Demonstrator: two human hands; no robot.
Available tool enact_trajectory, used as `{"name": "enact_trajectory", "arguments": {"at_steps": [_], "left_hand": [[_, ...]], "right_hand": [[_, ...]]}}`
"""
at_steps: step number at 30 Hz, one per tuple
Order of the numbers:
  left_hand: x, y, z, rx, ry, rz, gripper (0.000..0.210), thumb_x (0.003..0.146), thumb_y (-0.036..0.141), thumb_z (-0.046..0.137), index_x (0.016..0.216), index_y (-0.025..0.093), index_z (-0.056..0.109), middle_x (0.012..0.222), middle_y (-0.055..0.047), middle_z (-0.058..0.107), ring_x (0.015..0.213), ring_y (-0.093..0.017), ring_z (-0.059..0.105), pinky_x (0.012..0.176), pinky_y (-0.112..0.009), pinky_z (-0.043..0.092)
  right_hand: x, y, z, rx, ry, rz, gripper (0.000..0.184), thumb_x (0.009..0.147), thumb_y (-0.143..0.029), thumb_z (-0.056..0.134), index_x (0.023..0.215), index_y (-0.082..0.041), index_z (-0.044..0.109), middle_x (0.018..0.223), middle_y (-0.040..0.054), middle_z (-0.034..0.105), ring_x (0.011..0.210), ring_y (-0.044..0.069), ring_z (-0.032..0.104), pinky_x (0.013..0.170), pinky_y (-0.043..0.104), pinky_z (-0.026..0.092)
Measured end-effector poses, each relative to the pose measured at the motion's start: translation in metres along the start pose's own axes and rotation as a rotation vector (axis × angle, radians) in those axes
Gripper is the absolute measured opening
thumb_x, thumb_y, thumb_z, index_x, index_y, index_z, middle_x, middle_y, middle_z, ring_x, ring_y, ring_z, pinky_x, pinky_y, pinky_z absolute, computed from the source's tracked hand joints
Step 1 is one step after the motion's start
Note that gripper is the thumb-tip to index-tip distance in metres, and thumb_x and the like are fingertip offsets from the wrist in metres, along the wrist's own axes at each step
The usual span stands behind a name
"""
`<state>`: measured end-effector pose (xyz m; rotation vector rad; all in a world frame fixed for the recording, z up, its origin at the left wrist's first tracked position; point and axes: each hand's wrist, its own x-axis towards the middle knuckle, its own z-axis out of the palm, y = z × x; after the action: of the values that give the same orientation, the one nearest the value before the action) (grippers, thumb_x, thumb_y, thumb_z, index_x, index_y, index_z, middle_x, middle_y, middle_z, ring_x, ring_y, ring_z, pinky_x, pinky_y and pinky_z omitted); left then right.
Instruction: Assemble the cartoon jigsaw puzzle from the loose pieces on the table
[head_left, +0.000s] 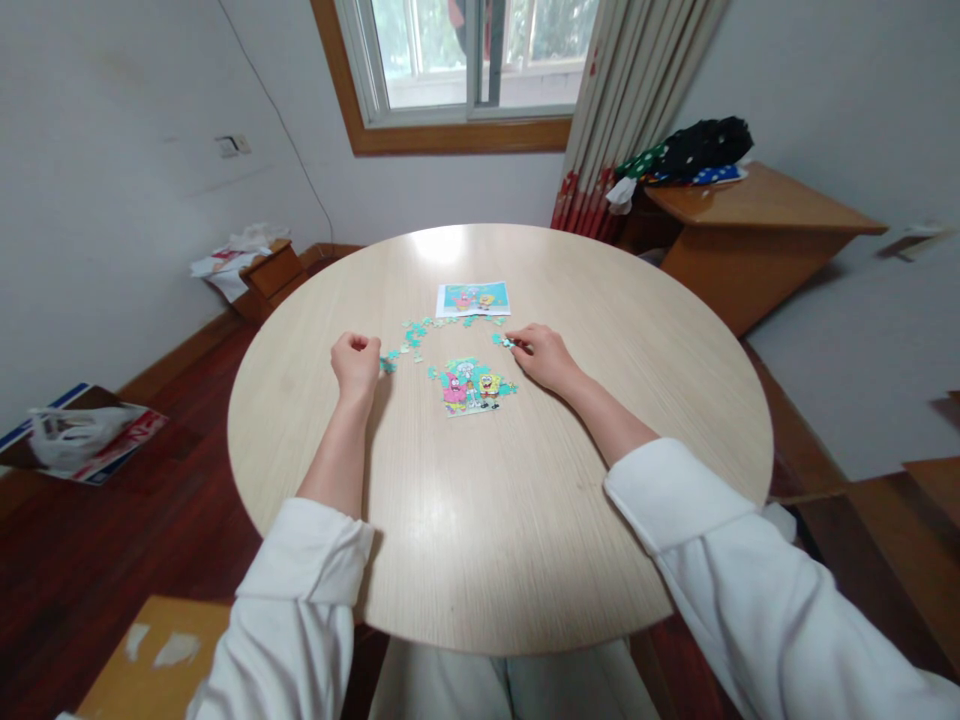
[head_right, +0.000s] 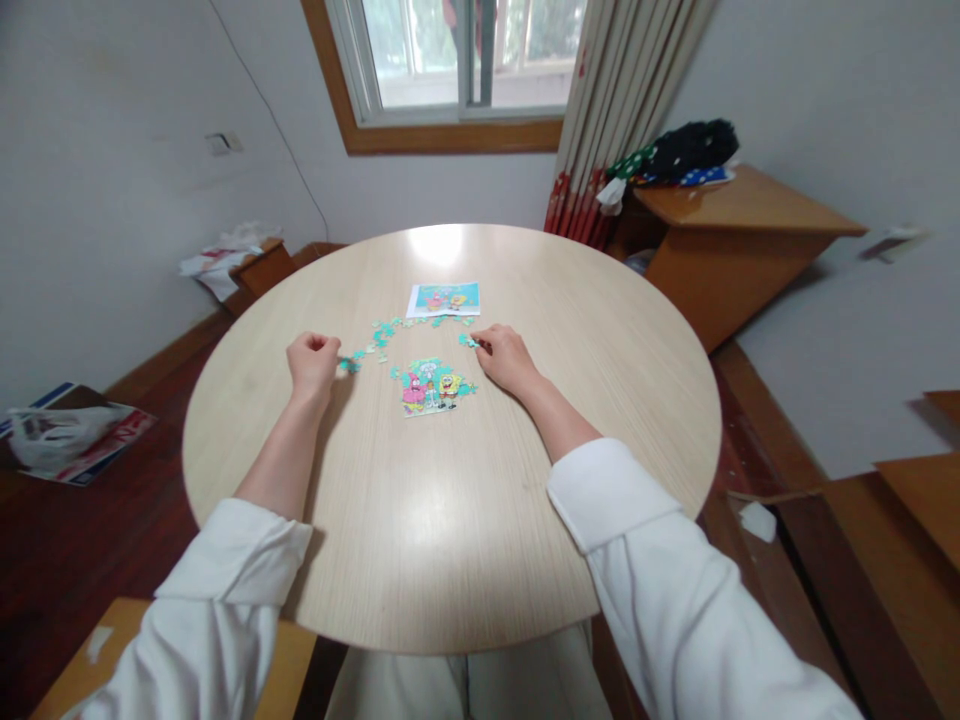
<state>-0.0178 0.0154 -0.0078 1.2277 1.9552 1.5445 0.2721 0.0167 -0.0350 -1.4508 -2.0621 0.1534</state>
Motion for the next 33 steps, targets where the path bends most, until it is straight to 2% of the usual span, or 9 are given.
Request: {"name": "enact_trajectory", "arguments": {"at_steps": [6,10,12,14,16,18,21,25,33], "left_hand": [[-0.002,0.001,0.001,-0.034,-0.026,0.009,0.018,0.067,0.009,0.057,0.056,0.018,0.047,0.055,0.006,0.045,0.055,-0.01,0.043,0.06,-0.025,0.035],[-0.009,0.009,0.001,-0.04,-0.1,0.051,0.018,0.065,0.008,0.057,0.054,0.018,0.046,0.053,0.006,0.045,0.054,-0.01,0.042,0.057,-0.024,0.034],[-0.013,0.013,0.001,-0.03,-0.188,0.092,0.016,0.063,0.008,0.058,0.055,0.018,0.048,0.054,0.005,0.047,0.054,-0.01,0.043,0.056,-0.025,0.033],[-0.018,0.015,0.001,0.017,-0.351,0.172,0.013,0.063,0.009,0.06,0.056,0.017,0.052,0.056,0.004,0.051,0.055,-0.011,0.044,0.057,-0.026,0.035],[-0.022,0.015,0.001,0.108,-0.516,0.286,0.008,0.064,0.013,0.064,0.059,0.017,0.058,0.061,0.001,0.056,0.059,-0.012,0.046,0.061,-0.027,0.038],[-0.025,0.014,0.001,0.179,-0.621,0.387,0.003,0.067,0.019,0.067,0.068,0.016,0.066,0.072,-0.003,0.062,0.067,-0.015,0.052,0.069,-0.029,0.042],[-0.026,0.012,0.001,0.279,-0.72,0.484,0.017,0.071,0.025,0.069,0.085,0.017,0.073,0.087,-0.007,0.066,0.079,-0.018,0.058,0.078,-0.033,0.045],[-0.024,0.008,0.001,0.392,-0.756,0.54,0.02,0.075,0.026,0.067,0.091,0.018,0.075,0.092,-0.008,0.066,0.085,-0.021,0.06,0.083,-0.037,0.046],[-0.02,0.006,0.001,0.485,-0.692,0.5,0.021,0.076,0.023,0.063,0.094,0.02,0.075,0.096,-0.008,0.067,0.087,-0.022,0.06,0.084,-0.037,0.045]], "right_hand": [[0.0,0.001,0.001,0.003,0.008,0.005,0.031,0.08,-0.014,0.053,0.104,-0.016,0.073,0.091,0.0097,0.07,0.084,0.023,0.059,0.083,0.035,0.043],[0.0,0.002,0.002,0.007,0.012,0.015,0.031,0.08,-0.013,0.053,0.105,-0.014,0.072,0.091,0.0102,0.069,0.085,0.022,0.059,0.083,0.034,0.043],[0.0,0.001,0.001,0.006,0.011,0.019,0.031,0.08,-0.013,0.053,0.104,-0.015,0.072,0.091,0.0099,0.07,0.086,0.022,0.059,0.083,0.034,0.043],[0.0,0.0,0.001,0.005,0.011,0.019,0.03,0.081,-0.013,0.053,0.103,-0.016,0.073,0.091,0.0094,0.069,0.085,0.022,0.059,0.083,0.034,0.043],[0.0,-0.001,0.0,0.003,0.01,0.018,0.03,0.08,-0.013,0.053,0.102,-0.015,0.073,0.09,0.0096,0.069,0.085,0.022,0.059,0.083,0.034,0.043],[0.0,-0.002,0.0,0.003,0.008,0.017,0.029,0.08,-0.013,0.053,0.101,-0.015,0.073,0.09,0.0102,0.07,0.084,0.022,0.059,0.082,0.034,0.043],[0.001,-0.001,0.0,0.004,0.015,0.009,0.029,0.078,-0.012,0.053,0.098,-0.016,0.074,0.089,0.0096,0.07,0.084,0.022,0.059,0.082,0.035,0.044],[0.001,0.0,0.001,0.012,0.03,0.001,0.029,0.078,-0.012,0.053,0.098,-0.016,0.074,0.087,0.0095,0.07,0.082,0.022,0.059,0.081,0.036,0.044],[0.001,0.002,0.002,0.025,0.034,0.0,0.029,0.078,-0.013,0.053,0.099,-0.015,0.074,0.089,0.0103,0.07,0.084,0.023,0.059,0.082,0.036,0.045]]}}
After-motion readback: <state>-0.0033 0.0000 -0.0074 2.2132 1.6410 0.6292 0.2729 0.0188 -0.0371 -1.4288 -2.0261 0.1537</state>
